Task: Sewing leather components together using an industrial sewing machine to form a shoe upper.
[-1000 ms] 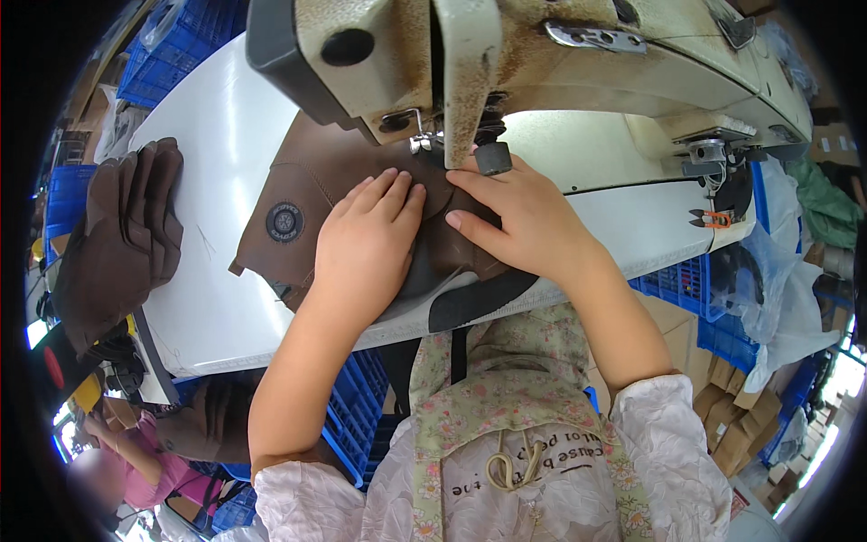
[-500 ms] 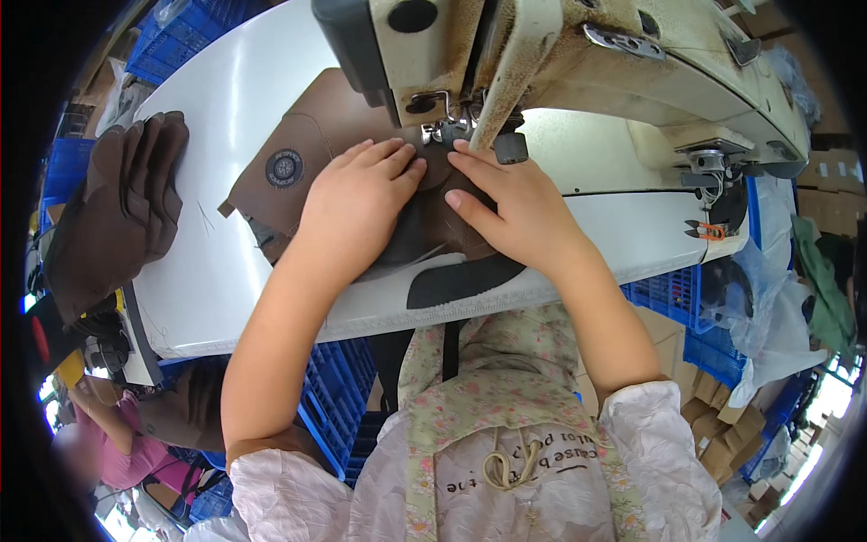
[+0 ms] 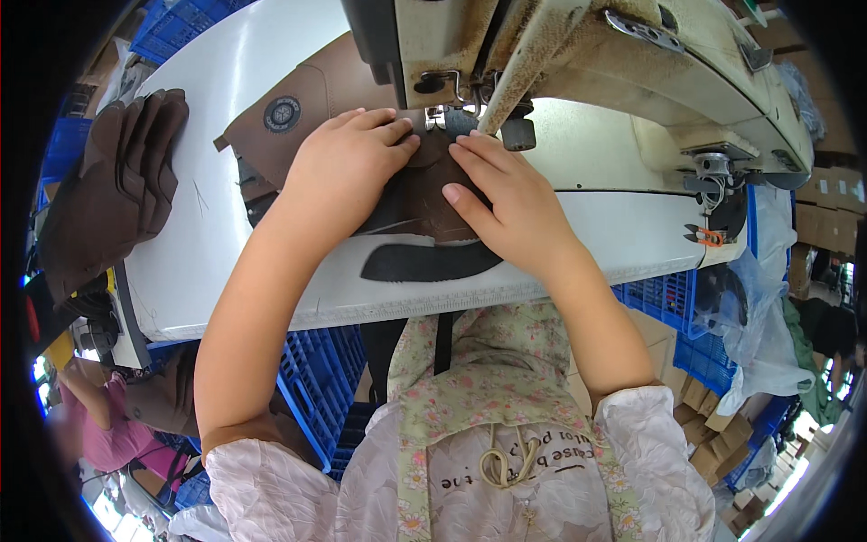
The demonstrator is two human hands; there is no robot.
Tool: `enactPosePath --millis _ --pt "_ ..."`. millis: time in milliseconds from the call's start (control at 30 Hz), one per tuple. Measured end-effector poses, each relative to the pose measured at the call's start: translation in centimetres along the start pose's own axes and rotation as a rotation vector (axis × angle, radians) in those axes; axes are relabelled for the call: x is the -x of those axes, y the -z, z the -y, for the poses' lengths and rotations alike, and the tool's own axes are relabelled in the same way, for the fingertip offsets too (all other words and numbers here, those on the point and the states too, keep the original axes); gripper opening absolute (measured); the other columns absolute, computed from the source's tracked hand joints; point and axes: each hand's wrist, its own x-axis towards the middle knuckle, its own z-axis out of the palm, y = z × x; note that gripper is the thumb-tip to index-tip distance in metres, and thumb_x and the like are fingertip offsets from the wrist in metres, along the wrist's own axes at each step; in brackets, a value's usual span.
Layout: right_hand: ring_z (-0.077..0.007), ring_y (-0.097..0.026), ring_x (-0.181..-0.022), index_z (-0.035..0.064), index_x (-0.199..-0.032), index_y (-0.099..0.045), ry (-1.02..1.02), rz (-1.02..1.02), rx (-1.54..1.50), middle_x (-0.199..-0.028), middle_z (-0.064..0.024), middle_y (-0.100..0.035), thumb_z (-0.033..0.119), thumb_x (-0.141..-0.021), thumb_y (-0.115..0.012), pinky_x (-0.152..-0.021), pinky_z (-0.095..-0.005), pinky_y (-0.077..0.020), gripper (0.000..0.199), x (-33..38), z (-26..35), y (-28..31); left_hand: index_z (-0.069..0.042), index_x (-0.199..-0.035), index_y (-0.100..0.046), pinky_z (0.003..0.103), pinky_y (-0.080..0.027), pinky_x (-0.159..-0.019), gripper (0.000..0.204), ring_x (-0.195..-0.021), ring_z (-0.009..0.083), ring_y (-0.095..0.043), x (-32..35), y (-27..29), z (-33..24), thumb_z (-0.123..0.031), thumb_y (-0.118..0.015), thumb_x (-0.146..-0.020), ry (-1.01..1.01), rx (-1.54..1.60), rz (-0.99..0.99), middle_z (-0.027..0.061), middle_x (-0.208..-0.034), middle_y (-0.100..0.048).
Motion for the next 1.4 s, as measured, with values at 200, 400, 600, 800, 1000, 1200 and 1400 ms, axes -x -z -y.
enactPosePath --millis 200,400,600,800,1000,1200,1400 --pt "-0.0357 -0.061 -0.104 -0.0051 -0.115 -0.065 -0.031 0.022 0.004 -0.111 -0.018 -0.066 0.029 -0.09 -0.066 -0.091 -0.044 -0.0493 0.042 -0.2 -0.5 0.4 -0.002 -0.122 -0.066 0.043 -0.045 -0.104 0.04 -0.124 0.0346 -0.055 0.1 2.0 -1.7 -0.013 -0.065 -0.084 0.126 0.335 0.101 0.0175 -0.129 -0.062" --pt "-0.0358 -0.06 -0.101 0.0036 -0.107 -0.069 -0.088 0.173 -0.248 -0.101 -0.0152 -0.067 0.016 -0.088 -0.064 -0.09 -0.0429 -0.0483 0.023 -1.7 -3.3 3.4 0.002 -0.128 -0.059 0.043 -0.042 -0.107 0.056 -0.121 0.0374 -0.056 0.2 0.8 -7.7 -0.021 -0.07 -0.078 0.125 0.04 0.083 0.0229 -0.131 -0.06" --pt "-0.0338 -0.061 -0.106 0.0079 -0.122 -0.067 0.024 0.263 -0.059 -0.119 -0.0154 -0.067 0.001 -0.088 -0.056 -0.096 -0.0402 -0.0472 0.036 -1.6 -3.9 3.5 0.001 -0.123 -0.063 0.041 -0.041 -0.108 0.048 -0.122 0.0303 -0.057 0.0 -1.0 -8.5 -0.016 -0.064 -0.078 0.128 -0.239 0.128 0.0184 -0.127 -0.064" --pt "-0.0337 -0.058 -0.118 0.0035 -0.108 -0.069 0.067 0.128 -0.073 -0.109 -0.0135 -0.067 -0.002 -0.08 -0.058 -0.1 -0.0411 -0.0487 0.03 -0.1 -3.5 2.3 -0.001 -0.117 -0.067 0.041 -0.042 -0.108 0.04 -0.121 0.0277 -0.058 0.5 -0.6 -6.9 -0.011 -0.061 -0.079 0.094 -0.184 0.064 0.014 -0.127 -0.065" --pt "-0.0296 -0.059 -0.119 0.0062 -0.113 -0.068 0.053 0.172 -0.06 -0.126 -0.0073 -0.066 -0.006 -0.083 -0.054 -0.102 -0.0402 -0.0457 0.035 0.2 -4.0 2.4 0.0 -0.116 -0.065 0.04 -0.045 -0.104 0.041 -0.117 0.0293 -0.06 -0.2 -0.1 -7.1 -0.008 -0.062 -0.076 0.054 -0.111 0.109 0.0167 -0.119 -0.065" --pt "-0.0295 -0.059 -0.118 0.0058 -0.109 -0.07 0.095 0.179 -0.136 -0.125 -0.0065 -0.067 -0.008 -0.081 -0.054 -0.101 -0.0415 -0.0465 0.035 0.1 -5.1 2.5 0.003 -0.121 -0.062 0.041 -0.046 -0.103 0.045 -0.117 0.0313 -0.059 -0.1 -0.7 -7.4 -0.009 -0.06 -0.078 0.061 -0.065 0.04 0.0187 -0.122 -0.064" --pt "-0.0292 -0.058 -0.118 0.0033 -0.099 -0.073 0.175 0.136 -0.031 -0.119 -0.008 -0.068 -0.003 -0.079 -0.06 -0.1 -0.0407 -0.0487 0.025 -0.1 -4.8 2.3 0.001 -0.126 -0.061 0.041 -0.044 -0.105 0.047 -0.122 0.0307 -0.058 0.4 -1.6 -7.7 -0.011 -0.058 -0.08 0.039 -0.238 0.068 0.0189 -0.127 -0.063"
